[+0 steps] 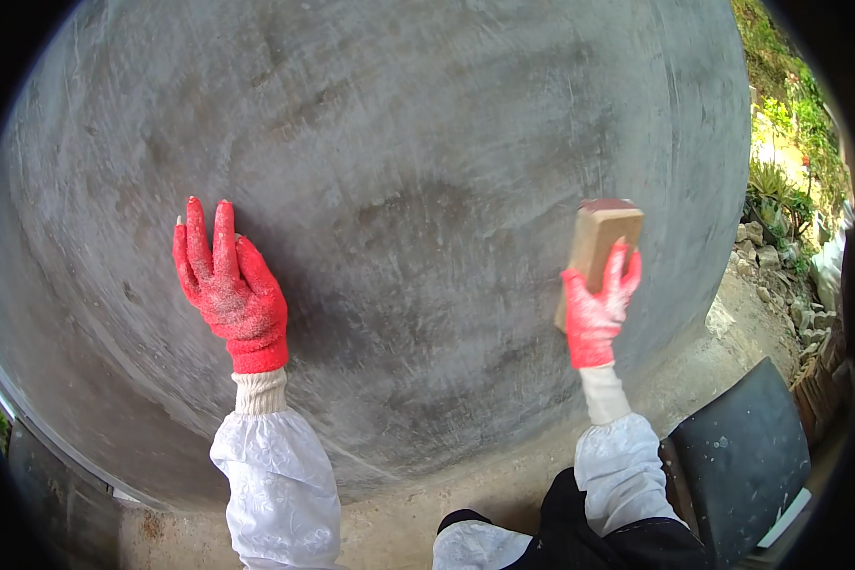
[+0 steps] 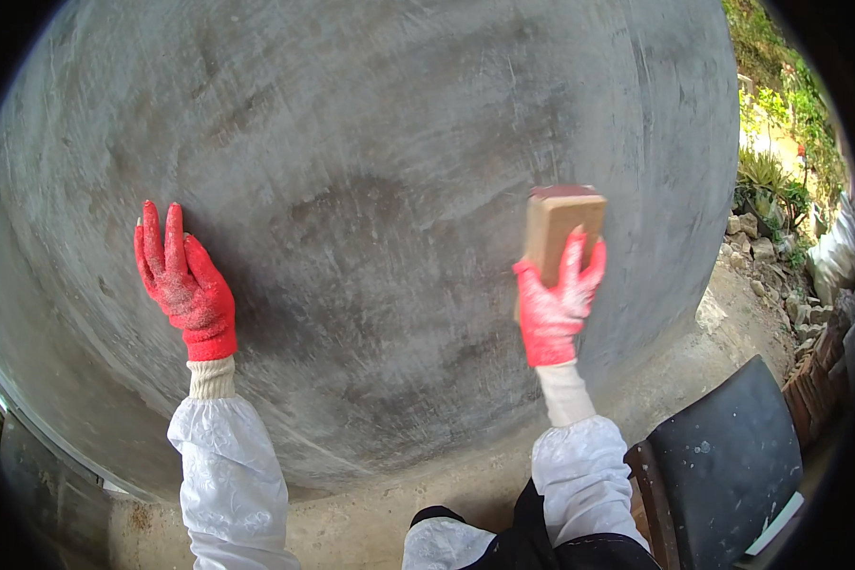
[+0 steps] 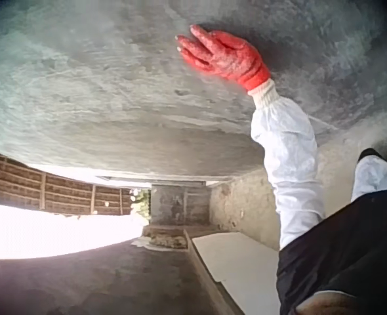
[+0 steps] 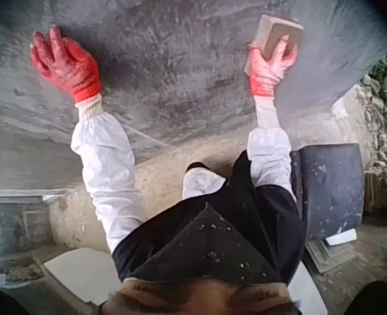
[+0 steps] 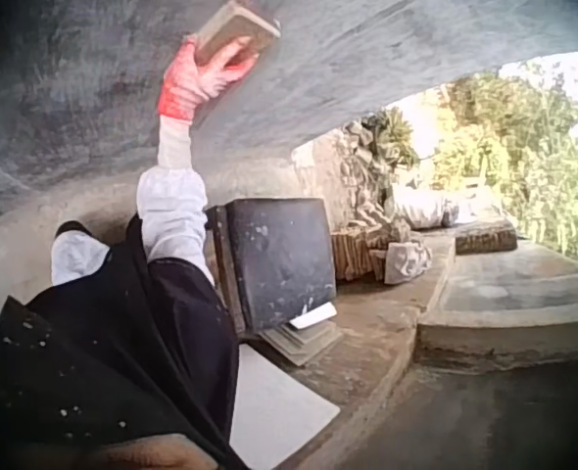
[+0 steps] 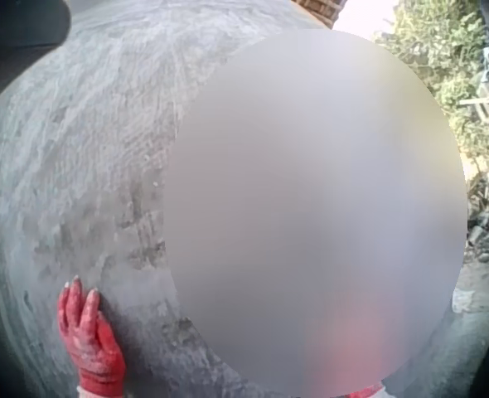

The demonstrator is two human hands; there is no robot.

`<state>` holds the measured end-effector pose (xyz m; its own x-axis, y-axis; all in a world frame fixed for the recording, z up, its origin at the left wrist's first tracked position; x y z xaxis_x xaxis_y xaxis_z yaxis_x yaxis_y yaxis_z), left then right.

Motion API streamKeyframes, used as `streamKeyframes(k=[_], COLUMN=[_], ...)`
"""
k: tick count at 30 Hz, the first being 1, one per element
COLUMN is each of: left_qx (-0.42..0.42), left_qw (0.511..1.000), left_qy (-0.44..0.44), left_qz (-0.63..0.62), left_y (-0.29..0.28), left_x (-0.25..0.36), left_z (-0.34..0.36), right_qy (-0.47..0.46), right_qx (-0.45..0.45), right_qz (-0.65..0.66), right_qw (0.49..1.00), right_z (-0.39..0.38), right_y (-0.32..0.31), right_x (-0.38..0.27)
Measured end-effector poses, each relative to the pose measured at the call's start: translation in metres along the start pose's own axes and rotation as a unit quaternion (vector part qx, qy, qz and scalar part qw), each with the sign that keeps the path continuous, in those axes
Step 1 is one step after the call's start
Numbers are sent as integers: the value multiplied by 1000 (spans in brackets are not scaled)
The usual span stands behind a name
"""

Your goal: The person sands a concrete wall using a sanding block.

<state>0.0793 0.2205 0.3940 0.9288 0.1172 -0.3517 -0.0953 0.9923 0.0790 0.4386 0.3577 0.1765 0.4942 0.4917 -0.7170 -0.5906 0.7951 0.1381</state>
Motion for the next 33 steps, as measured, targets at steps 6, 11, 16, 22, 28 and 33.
streamKeyframes(k=[6,11,16,22,28,33], left_qx=[-7,9,-10,-6,-13,-12], left_qw=[1000,999,1000,1000,999,998], left_qy=[11,30,25,27,34,65], left_qz=[-5,-8,10,0,-9,0], left_y=[10,2,4,7,12,12], left_x=[12,11,4,10,15,18], left_z=[0,7,1,6,-1,2], right_qy=[-361,68,-27,-353,182,-144], right_qx=[-218,25,-21,-207,39,-141], right_qz=[-1,36,-28,-6,5,-16], right_qw=[907,997,999,912,983,979], right_z=[-112,44,-34,-156,-24,-191], right_y=[13,-11,0,14,-17,1], right_x=[-35,34,-8,-19,93,16])
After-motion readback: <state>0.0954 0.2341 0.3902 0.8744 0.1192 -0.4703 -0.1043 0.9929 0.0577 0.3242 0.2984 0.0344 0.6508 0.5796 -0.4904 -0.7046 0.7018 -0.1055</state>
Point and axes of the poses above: each hand's wrist, its own z-axis towards the middle knuckle, its own y-axis out of the palm, x = y × z, the point moved 8 cm from there along z, towards the middle knuckle, and after that the axes turned 6 degrees about y, right-handed, at the moved point
